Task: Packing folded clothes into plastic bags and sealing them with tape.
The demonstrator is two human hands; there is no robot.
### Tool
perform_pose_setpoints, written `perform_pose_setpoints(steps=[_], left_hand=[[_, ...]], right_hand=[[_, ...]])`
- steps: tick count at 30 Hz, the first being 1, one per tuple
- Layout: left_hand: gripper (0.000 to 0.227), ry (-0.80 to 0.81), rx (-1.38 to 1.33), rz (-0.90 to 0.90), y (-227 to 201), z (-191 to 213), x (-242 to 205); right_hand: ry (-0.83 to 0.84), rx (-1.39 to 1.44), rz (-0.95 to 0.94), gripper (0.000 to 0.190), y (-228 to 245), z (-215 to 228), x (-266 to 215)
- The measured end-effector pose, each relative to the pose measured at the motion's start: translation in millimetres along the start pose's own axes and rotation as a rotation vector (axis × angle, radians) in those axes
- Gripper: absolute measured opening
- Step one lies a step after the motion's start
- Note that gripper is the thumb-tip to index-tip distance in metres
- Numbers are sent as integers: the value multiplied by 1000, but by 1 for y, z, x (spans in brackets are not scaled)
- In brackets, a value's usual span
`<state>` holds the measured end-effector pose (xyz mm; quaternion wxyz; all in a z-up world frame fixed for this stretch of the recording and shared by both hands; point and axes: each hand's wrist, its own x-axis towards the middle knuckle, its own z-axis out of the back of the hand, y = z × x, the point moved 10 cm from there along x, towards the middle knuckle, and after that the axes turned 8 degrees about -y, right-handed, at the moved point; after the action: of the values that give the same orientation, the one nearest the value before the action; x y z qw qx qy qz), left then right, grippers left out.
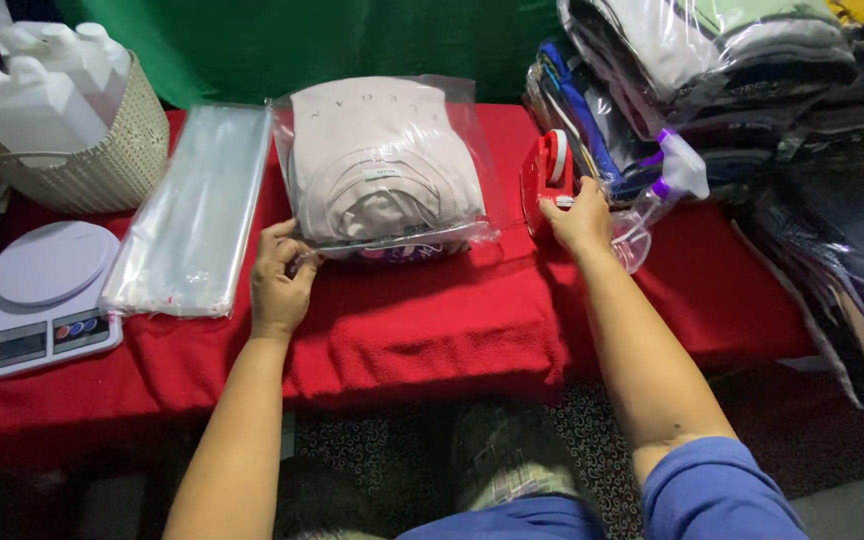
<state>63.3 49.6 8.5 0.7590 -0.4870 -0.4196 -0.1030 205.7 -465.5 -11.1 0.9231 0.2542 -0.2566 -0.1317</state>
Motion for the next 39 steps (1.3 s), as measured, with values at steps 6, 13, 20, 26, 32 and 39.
perform_pose_setpoints(steps=[6,13,20,26,32,39], left_hand=[[12,29,16,-2,-39,7,-18],[12,-101,46,12,-49,19,-46],[12,-130,26,-28,-55,20,-46],[12,-134,40,4,-55,21,-47],[13,-137,40,-3,-53,22,-49],[14,-124,49,33,-47,20,-49]], right_hand=[[120,10,-3,78,-11,-11,11],[97,-96,38,35,-50,-36,58],[97,-121,-162,22,-33,-12,54],[81,-19,-378,59,-18,26,35],[148,371,-595,48,-19,9,36],[-16,498,-553,48,-80,-31,62]])
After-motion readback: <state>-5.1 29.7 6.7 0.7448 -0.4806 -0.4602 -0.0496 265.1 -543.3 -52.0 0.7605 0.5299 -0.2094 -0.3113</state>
